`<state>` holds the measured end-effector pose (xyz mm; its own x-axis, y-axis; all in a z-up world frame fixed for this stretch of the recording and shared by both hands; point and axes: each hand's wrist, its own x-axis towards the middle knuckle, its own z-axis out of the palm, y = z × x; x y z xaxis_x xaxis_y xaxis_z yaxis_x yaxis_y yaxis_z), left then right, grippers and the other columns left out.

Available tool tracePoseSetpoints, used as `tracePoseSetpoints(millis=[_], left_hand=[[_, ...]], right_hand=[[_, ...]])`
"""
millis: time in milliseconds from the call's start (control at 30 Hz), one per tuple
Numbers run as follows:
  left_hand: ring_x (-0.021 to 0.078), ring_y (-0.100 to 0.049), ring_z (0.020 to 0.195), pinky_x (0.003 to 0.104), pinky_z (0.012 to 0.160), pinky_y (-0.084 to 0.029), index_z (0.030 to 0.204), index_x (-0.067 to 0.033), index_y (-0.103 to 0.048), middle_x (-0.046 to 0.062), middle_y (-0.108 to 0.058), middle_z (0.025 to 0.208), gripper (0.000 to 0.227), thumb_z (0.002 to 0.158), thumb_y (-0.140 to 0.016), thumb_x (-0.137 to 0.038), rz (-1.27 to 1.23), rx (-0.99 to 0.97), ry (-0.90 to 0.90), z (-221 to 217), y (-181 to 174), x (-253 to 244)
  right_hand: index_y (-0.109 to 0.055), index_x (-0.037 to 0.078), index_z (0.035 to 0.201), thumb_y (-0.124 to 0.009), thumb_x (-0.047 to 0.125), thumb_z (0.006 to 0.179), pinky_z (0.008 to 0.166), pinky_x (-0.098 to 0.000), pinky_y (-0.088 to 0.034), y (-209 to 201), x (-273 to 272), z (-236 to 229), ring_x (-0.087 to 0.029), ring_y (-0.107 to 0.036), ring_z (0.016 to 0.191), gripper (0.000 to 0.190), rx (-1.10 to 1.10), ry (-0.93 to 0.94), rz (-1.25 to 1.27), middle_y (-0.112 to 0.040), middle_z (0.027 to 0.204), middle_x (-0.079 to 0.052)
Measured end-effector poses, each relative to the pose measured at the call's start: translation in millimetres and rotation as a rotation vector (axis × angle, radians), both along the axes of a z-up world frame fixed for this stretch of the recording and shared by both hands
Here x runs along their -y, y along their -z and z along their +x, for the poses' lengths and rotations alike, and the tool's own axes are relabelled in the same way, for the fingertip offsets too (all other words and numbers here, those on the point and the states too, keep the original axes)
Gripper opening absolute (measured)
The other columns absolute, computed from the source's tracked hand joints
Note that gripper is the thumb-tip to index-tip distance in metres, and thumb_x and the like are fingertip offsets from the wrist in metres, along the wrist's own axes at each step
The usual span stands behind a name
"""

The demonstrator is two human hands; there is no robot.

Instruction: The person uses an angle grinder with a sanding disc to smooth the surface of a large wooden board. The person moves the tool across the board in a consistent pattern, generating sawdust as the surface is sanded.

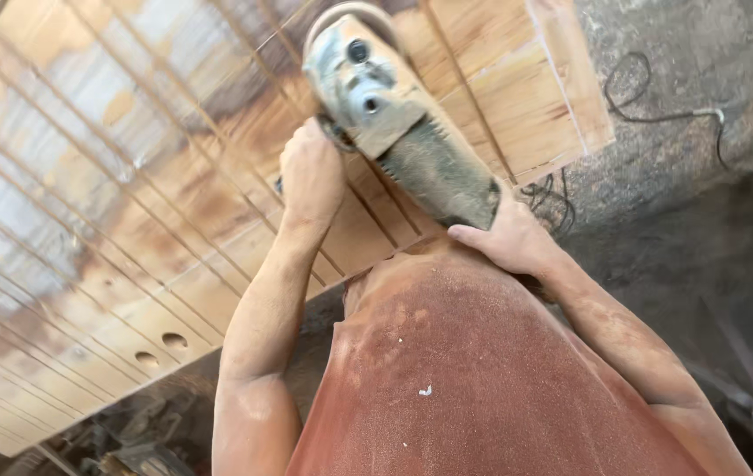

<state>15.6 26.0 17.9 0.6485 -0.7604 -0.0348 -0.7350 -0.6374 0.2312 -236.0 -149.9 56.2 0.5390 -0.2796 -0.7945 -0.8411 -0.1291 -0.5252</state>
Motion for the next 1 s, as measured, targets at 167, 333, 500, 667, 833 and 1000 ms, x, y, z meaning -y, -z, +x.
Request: tracePoseSetpoints(millis=[167, 333, 500, 667, 833, 1000], left_hand=[[0.04, -0.066, 0.089, 0.049, 0.077, -0.053, 0.125, 0.0076, -0.053, 0.022, -0.065, 0.093, 0.041, 0.086, -0.061, 0.002, -0.027, -0.043, 0.079, 41, -5, 41], [0.0387, -0.068, 0.087, 0.049, 0.074, -0.054, 0.106, 0.0015, -0.055, 0.019, -0.067, 0.091, 0.02, 0.091, -0.065, -0.005, 0.019, 0.022, 0.196, 81, 16, 142], [0.0362, -0.069, 0.081, 0.048, 0.069, -0.055, 0.098, -0.0053, -0.057, 0.016, -0.067, 0.087, 0.006, 0.094, -0.061, -0.004, -0.037, 0.222, 0.293, 59, 16, 189], [0.0369, -0.068, 0.079, 0.049, 0.069, -0.054, 0.097, -0.0011, -0.056, 0.018, -0.066, 0.084, 0.011, 0.092, -0.063, -0.008, -0.009, 0.032, 0.203, 38, -1, 152], [0.0393, -0.068, 0.08, 0.049, 0.069, -0.054, 0.1, 0.0007, -0.055, 0.02, -0.067, 0.087, 0.013, 0.09, -0.061, -0.004, 0.008, 0.099, 0.244, 84, 3, 143], [0.0356, -0.07, 0.075, 0.047, 0.064, -0.056, 0.096, -0.0014, -0.055, 0.016, -0.068, 0.082, 0.012, 0.094, -0.062, -0.012, -0.051, 0.136, 0.234, 97, 11, 196]], right_hand=[[-0.012, -0.005, 0.159, -0.075, 0.045, 0.08, 0.111, -0.0463, -0.046, -3, 18, 15, -0.037, -0.059, 0.128, 0.113, 0.145, 0.105, 0.026, -0.056, 0.14, -0.031], [-0.015, -0.007, 0.16, -0.076, 0.05, 0.092, 0.112, -0.0475, -0.04, 9, 56, 11, -0.039, -0.052, 0.137, 0.108, 0.312, 0.281, -0.131, -0.053, 0.146, -0.033], [-0.016, -0.002, 0.162, -0.065, 0.048, 0.084, 0.106, -0.0451, -0.051, 4, 55, -1, -0.041, -0.068, 0.118, 0.105, 0.042, 0.483, 0.009, -0.066, 0.128, -0.031], [-0.016, -0.007, 0.159, -0.071, 0.05, 0.086, 0.112, -0.0478, -0.042, -2, 43, -7, -0.042, -0.056, 0.131, 0.107, 0.161, 0.333, -0.098, -0.057, 0.137, -0.034], [-0.017, -0.001, 0.161, -0.069, 0.053, 0.083, 0.111, -0.0458, -0.042, 10, 65, 21, -0.039, -0.055, 0.132, 0.108, 0.119, 0.304, 0.002, -0.056, 0.141, -0.029], [-0.027, -0.007, 0.158, -0.073, 0.048, 0.092, 0.111, -0.0477, -0.043, 6, 87, 27, -0.038, -0.057, 0.134, 0.097, 0.306, 0.337, -0.188, -0.058, 0.143, -0.03]])
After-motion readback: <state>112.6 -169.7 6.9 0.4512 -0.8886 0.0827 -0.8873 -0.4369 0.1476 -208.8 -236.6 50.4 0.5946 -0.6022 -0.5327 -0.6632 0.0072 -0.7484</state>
